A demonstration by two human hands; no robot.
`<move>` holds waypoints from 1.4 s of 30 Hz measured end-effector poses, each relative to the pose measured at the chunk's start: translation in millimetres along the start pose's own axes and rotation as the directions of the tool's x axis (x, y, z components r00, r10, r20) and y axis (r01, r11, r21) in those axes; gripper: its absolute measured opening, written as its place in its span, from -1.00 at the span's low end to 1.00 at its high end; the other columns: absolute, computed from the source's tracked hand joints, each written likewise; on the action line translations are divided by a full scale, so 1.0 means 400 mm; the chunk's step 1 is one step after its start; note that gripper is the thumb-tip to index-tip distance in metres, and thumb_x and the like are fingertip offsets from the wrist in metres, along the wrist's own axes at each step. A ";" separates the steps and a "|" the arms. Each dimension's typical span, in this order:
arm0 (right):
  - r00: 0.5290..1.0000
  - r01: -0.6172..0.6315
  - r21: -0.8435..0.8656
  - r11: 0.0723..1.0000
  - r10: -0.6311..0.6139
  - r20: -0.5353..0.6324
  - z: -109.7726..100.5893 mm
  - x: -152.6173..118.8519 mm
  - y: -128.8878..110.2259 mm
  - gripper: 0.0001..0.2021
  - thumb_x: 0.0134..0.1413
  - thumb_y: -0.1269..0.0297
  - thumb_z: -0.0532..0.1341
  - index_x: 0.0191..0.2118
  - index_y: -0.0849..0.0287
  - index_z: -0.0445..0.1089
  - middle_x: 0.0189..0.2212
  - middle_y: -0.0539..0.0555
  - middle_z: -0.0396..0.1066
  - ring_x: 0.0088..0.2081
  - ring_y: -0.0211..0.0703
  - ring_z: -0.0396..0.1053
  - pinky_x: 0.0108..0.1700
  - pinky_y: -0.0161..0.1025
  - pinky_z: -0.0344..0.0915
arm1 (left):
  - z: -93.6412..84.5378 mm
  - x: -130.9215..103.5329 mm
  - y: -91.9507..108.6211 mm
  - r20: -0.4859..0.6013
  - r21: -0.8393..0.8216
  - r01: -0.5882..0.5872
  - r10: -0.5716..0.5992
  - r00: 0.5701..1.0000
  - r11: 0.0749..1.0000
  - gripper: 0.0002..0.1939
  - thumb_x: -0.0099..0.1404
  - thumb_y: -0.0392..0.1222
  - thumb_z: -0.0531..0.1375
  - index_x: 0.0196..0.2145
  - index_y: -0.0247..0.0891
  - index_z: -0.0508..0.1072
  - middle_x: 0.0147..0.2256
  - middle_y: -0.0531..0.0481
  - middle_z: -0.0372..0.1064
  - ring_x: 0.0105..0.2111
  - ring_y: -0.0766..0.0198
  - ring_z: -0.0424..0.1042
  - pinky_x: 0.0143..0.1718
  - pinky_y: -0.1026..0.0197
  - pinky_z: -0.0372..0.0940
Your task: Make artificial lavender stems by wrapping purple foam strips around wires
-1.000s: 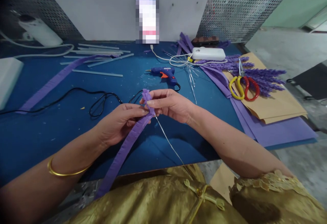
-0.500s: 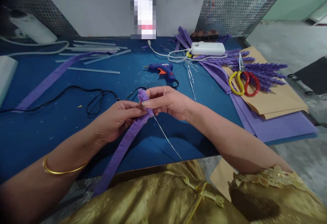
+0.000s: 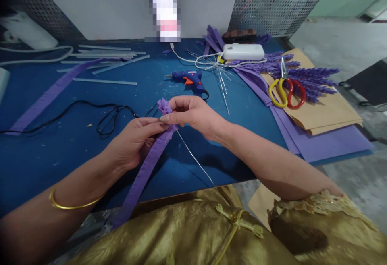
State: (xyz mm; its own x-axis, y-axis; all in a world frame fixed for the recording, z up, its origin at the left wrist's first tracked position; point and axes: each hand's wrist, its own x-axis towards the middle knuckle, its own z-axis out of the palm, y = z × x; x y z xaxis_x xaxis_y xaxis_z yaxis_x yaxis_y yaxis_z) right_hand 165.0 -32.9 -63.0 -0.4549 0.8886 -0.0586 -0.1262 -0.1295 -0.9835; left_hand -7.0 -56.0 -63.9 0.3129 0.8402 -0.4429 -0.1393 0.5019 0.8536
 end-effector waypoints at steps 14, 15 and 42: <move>1.000 0.000 0.000 1.000 0.000 -0.028 0.015 0.000 0.011 -0.78 -0.06 0.31 0.38 -0.48 0.21 0.31 -0.58 -0.11 0.24 -0.51 -0.36 0.15 -0.44 -0.34 0.08 | -0.001 -0.004 0.001 -0.039 0.080 -0.074 0.078 0.996 0.994 -0.81 -0.11 -0.17 0.44 -0.56 -0.33 0.57 -0.65 0.09 0.28 -0.65 0.47 0.12 -0.64 0.35 -0.08; 1.000 -0.008 0.007 1.000 0.008 -0.030 0.017 0.000 0.011 -0.78 -0.06 0.30 0.38 -0.48 0.21 0.31 -0.59 -0.11 0.24 -0.51 -0.36 0.15 -0.45 -0.35 0.08 | -0.001 -0.004 0.000 -0.044 0.094 -0.081 0.085 0.995 0.992 -0.80 -0.10 -0.17 0.44 -0.55 -0.33 0.57 -0.65 0.09 0.27 -0.65 0.47 0.12 -0.64 0.35 -0.08; 0.999 -0.042 0.163 0.986 0.041 0.011 0.008 0.010 0.011 -0.87 -0.08 0.44 0.34 -0.31 0.27 0.49 -0.48 -0.05 0.41 -0.51 -0.40 0.20 -0.49 -0.39 0.11 | 0.008 -0.004 0.000 0.003 -0.028 -0.003 0.003 1.000 1.000 -0.87 -0.05 -0.27 0.45 -0.48 -0.32 0.61 -0.59 0.06 0.45 -0.61 0.45 0.32 -0.56 0.40 0.20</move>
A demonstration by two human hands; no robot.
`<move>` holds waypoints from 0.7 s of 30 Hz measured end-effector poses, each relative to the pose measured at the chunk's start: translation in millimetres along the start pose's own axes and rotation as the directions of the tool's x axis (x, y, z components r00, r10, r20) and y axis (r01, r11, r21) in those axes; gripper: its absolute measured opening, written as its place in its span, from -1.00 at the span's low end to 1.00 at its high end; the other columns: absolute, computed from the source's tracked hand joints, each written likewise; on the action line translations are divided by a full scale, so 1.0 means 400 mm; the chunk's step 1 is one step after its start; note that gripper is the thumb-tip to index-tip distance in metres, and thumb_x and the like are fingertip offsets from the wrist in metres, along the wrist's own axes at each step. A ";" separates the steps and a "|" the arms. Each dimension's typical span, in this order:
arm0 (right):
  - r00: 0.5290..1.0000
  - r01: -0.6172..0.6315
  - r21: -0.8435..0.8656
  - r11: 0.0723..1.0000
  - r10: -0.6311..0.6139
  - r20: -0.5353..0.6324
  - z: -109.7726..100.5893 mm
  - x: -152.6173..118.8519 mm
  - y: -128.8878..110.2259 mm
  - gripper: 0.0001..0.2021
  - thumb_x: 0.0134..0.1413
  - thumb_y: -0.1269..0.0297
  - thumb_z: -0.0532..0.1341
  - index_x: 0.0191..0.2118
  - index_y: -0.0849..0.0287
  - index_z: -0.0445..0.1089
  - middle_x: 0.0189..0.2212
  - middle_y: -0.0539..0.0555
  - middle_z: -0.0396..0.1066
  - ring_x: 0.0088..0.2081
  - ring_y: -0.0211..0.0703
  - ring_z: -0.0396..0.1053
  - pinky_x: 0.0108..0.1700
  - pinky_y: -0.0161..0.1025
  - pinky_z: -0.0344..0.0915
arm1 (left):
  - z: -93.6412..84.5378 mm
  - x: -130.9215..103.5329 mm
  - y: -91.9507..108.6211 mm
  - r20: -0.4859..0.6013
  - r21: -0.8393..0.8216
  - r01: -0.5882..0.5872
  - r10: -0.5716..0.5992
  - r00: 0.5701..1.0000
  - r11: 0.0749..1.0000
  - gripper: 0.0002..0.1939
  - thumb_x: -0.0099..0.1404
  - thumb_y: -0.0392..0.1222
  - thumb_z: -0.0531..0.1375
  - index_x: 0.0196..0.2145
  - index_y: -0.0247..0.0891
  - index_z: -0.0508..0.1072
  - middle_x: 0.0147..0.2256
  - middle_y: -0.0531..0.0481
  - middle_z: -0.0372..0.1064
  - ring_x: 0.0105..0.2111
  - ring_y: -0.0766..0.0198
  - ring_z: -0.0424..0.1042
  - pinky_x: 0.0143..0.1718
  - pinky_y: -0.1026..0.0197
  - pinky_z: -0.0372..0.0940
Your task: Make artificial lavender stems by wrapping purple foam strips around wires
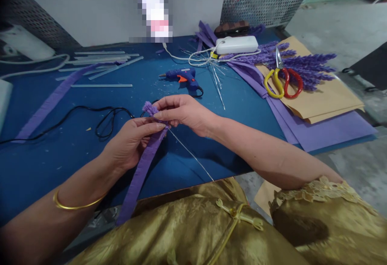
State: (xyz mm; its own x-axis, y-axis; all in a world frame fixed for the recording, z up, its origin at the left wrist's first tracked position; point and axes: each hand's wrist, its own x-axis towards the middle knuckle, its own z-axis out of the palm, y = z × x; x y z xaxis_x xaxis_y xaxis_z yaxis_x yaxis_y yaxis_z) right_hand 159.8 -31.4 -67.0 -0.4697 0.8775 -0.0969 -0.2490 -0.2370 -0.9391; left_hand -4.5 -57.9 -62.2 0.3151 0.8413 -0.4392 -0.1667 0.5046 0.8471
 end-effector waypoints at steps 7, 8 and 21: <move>1.000 -0.009 -0.001 1.000 0.009 -0.010 -0.005 0.001 -0.002 -0.87 -0.09 0.44 0.35 -0.33 0.26 0.49 -0.48 -0.04 0.41 -0.49 -0.39 0.22 -0.47 -0.39 0.13 | 0.001 -0.001 0.003 0.001 -0.003 0.006 -0.006 1.000 1.000 -0.84 -0.05 -0.23 0.46 -0.47 -0.31 0.62 -0.56 0.04 0.49 -0.62 0.47 0.32 -0.58 0.42 0.18; 1.000 -0.011 0.004 1.000 0.011 -0.011 -0.006 0.001 -0.002 -0.87 -0.09 0.44 0.35 -0.33 0.26 0.49 -0.47 -0.04 0.41 -0.49 -0.39 0.22 -0.47 -0.39 0.13 | 0.001 0.000 0.003 -0.008 0.001 0.003 -0.003 1.000 1.000 -0.83 -0.06 -0.22 0.46 -0.46 -0.31 0.62 -0.55 0.03 0.50 -0.62 0.46 0.32 -0.58 0.42 0.18; 0.982 0.016 0.021 1.000 -0.020 0.186 -0.037 0.005 -0.011 -0.72 -0.02 0.34 0.39 -0.12 0.21 0.52 -0.29 0.04 0.51 -0.40 -0.35 0.33 -0.39 -0.41 0.27 | 0.000 -0.003 0.009 0.011 -0.127 -0.038 0.040 0.999 0.991 -0.83 -0.07 -0.29 0.47 -0.47 -0.30 0.60 -0.53 0.04 0.52 -0.57 0.42 0.39 -0.48 0.40 0.29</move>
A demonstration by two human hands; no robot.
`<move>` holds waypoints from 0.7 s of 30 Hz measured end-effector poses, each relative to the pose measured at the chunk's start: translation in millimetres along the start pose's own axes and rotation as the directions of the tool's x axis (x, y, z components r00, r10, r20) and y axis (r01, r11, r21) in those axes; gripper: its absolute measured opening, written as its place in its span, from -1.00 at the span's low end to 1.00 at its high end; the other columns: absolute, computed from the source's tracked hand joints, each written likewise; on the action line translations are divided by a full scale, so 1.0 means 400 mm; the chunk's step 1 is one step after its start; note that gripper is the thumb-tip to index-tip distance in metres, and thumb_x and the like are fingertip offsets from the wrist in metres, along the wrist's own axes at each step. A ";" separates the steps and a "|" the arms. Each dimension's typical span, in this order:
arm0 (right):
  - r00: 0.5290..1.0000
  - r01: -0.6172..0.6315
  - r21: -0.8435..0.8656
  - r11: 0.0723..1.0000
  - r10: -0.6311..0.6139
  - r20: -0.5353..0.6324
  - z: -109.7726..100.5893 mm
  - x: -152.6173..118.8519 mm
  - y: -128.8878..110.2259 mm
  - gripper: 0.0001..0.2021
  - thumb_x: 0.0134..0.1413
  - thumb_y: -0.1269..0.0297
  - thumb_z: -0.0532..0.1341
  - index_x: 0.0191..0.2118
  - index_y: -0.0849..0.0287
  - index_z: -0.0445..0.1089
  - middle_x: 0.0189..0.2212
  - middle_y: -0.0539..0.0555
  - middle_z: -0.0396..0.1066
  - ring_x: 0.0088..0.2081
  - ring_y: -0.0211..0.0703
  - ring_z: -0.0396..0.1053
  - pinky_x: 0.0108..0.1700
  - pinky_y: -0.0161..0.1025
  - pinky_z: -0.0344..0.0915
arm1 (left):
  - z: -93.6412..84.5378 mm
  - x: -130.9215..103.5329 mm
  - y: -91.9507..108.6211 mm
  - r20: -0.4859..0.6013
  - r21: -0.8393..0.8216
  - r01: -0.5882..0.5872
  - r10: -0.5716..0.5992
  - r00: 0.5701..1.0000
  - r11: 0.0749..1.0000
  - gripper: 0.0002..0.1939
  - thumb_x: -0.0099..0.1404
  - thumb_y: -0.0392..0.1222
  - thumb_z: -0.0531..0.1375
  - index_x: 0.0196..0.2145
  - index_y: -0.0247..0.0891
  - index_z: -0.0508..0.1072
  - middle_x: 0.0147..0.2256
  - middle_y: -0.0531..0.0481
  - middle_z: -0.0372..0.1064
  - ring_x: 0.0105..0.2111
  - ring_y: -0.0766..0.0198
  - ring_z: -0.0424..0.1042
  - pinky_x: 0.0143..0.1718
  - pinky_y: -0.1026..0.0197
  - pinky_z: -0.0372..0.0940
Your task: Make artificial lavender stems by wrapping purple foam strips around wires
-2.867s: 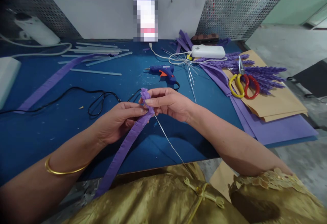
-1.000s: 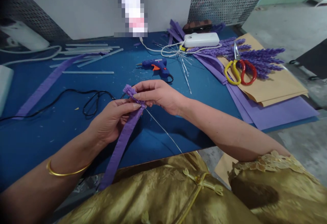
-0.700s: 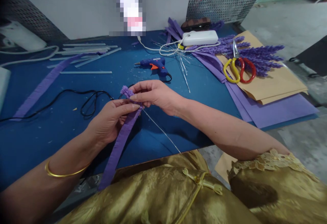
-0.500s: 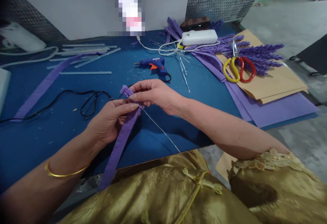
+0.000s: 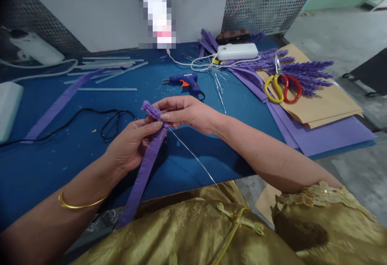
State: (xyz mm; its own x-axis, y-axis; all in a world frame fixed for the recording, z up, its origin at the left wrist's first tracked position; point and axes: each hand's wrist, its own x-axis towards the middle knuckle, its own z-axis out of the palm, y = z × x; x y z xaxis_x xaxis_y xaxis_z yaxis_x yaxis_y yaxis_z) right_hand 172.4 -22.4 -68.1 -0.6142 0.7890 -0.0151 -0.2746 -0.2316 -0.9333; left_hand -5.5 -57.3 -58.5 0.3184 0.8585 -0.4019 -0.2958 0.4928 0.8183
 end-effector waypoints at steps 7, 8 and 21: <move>1.000 0.001 -0.006 1.000 -0.001 -0.026 0.001 0.002 0.005 -0.73 -0.12 0.36 0.44 -0.22 0.23 0.52 -0.38 0.02 0.50 -0.45 -0.36 0.33 -0.44 -0.41 0.25 | -0.009 -0.003 -0.002 0.045 0.023 0.070 -0.070 0.996 0.997 -0.82 -0.05 -0.23 0.48 -0.49 -0.31 0.60 -0.50 0.00 0.53 -0.57 0.44 0.37 -0.50 0.39 0.25; 0.999 -0.002 0.002 1.000 0.002 -0.033 0.002 0.002 0.006 -0.74 -0.13 0.35 0.45 -0.24 0.24 0.51 -0.41 0.00 0.49 -0.47 -0.37 0.31 -0.45 -0.42 0.24 | -0.010 -0.003 -0.001 0.054 0.025 0.075 -0.076 0.996 0.997 -0.82 -0.05 -0.22 0.49 -0.48 -0.31 0.60 -0.50 0.00 0.52 -0.57 0.44 0.36 -0.51 0.40 0.24; 0.999 -0.006 -0.048 0.999 0.004 -0.054 0.007 -0.004 -0.009 -0.72 -0.14 0.27 0.46 -0.28 0.24 0.47 -0.41 0.00 0.47 -0.47 -0.36 0.30 -0.45 -0.39 0.20 | -0.017 -0.005 0.033 0.098 0.181 0.117 -0.137 0.986 0.976 -0.86 -0.04 -0.23 0.43 -0.50 -0.36 0.61 -0.63 0.05 0.35 -0.69 0.52 0.09 -0.65 0.38 0.02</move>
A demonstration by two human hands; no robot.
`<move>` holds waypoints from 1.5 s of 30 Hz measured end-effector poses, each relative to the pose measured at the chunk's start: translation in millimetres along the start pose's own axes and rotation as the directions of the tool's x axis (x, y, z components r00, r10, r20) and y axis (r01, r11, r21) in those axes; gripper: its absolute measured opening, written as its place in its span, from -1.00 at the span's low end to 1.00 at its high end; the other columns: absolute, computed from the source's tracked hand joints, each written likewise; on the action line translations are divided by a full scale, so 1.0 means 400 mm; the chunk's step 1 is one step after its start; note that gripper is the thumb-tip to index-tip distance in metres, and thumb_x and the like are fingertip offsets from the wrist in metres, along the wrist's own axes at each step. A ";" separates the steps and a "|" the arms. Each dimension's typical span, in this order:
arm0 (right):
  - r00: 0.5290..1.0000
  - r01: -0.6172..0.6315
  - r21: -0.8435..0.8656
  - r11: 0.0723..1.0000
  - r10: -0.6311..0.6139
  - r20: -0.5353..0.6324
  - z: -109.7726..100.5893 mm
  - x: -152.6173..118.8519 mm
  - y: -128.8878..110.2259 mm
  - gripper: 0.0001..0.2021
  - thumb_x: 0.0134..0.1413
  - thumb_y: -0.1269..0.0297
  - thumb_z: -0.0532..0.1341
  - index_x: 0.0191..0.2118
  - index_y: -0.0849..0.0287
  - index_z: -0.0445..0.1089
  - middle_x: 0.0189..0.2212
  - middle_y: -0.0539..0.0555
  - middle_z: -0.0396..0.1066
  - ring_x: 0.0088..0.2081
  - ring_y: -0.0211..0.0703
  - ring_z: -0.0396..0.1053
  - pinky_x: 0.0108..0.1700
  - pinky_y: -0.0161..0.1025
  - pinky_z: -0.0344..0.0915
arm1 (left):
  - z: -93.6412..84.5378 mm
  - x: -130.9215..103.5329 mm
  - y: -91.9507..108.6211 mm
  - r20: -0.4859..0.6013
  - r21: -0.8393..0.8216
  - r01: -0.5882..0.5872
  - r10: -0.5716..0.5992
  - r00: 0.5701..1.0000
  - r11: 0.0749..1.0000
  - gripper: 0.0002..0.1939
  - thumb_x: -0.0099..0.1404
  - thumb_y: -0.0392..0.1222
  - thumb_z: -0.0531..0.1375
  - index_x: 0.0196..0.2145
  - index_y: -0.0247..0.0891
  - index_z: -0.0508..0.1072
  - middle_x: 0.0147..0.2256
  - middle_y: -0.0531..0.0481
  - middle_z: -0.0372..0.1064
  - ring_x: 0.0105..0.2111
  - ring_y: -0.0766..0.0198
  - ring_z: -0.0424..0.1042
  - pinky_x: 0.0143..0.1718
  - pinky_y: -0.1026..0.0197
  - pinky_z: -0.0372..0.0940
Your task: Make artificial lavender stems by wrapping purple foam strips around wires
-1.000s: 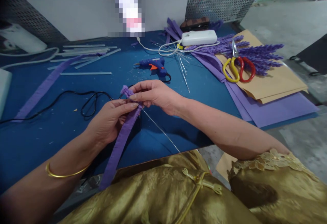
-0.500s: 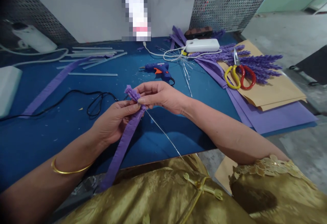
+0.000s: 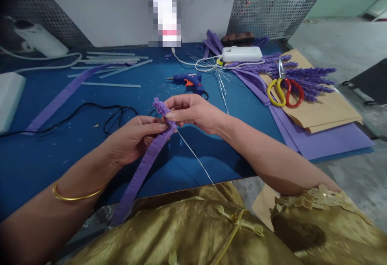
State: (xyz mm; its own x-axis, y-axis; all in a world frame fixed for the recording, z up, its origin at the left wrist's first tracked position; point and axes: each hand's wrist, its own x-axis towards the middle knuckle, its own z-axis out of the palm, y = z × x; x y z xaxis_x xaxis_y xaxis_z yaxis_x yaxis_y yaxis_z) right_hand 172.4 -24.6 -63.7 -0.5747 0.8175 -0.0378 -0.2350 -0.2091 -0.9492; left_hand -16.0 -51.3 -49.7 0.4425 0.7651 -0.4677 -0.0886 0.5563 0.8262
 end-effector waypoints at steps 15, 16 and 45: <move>0.998 0.041 -0.162 0.986 -0.049 -0.045 0.028 -0.008 -0.004 -0.79 -0.14 0.37 0.42 -0.42 0.22 0.35 -0.53 -0.09 0.32 -0.49 -0.36 0.21 -0.45 -0.37 0.15 | 0.015 0.002 -0.017 -0.093 0.019 -0.022 0.024 0.995 1.000 -0.87 -0.08 -0.22 0.40 -0.61 -0.29 0.53 -0.66 0.08 0.33 -0.68 0.47 0.14 -0.63 0.34 0.05; 0.997 0.043 -0.168 0.985 -0.053 -0.058 0.030 -0.009 -0.002 -0.78 -0.14 0.37 0.41 -0.42 0.22 0.35 -0.53 -0.09 0.32 -0.48 -0.36 0.22 -0.44 -0.37 0.15 | 0.016 0.002 -0.017 -0.098 0.002 -0.019 0.019 0.995 1.000 -0.86 -0.09 -0.22 0.40 -0.62 -0.29 0.52 -0.68 0.09 0.30 -0.69 0.47 0.12 -0.64 0.35 0.03; 0.993 -0.052 0.050 0.997 0.057 -0.099 0.025 0.002 0.018 -0.85 0.00 0.33 0.36 -0.29 0.24 0.45 -0.44 -0.02 0.40 -0.48 -0.37 0.25 -0.43 -0.37 0.19 | 0.024 0.001 -0.029 -0.184 0.106 -0.090 0.109 0.977 0.990 -0.86 -0.06 -0.17 0.43 -0.53 -0.27 0.60 -0.66 0.09 0.36 -0.69 0.47 0.11 -0.65 0.32 -0.05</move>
State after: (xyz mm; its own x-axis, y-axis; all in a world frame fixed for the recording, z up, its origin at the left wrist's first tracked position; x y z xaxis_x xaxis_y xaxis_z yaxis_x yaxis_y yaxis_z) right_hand 162.5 -31.0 -67.3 -0.5066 0.8535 -0.1223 -0.2442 -0.2781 -0.9290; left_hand -6.2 -60.5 -56.5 0.2588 0.8675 -0.4248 -0.0332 0.4475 0.8936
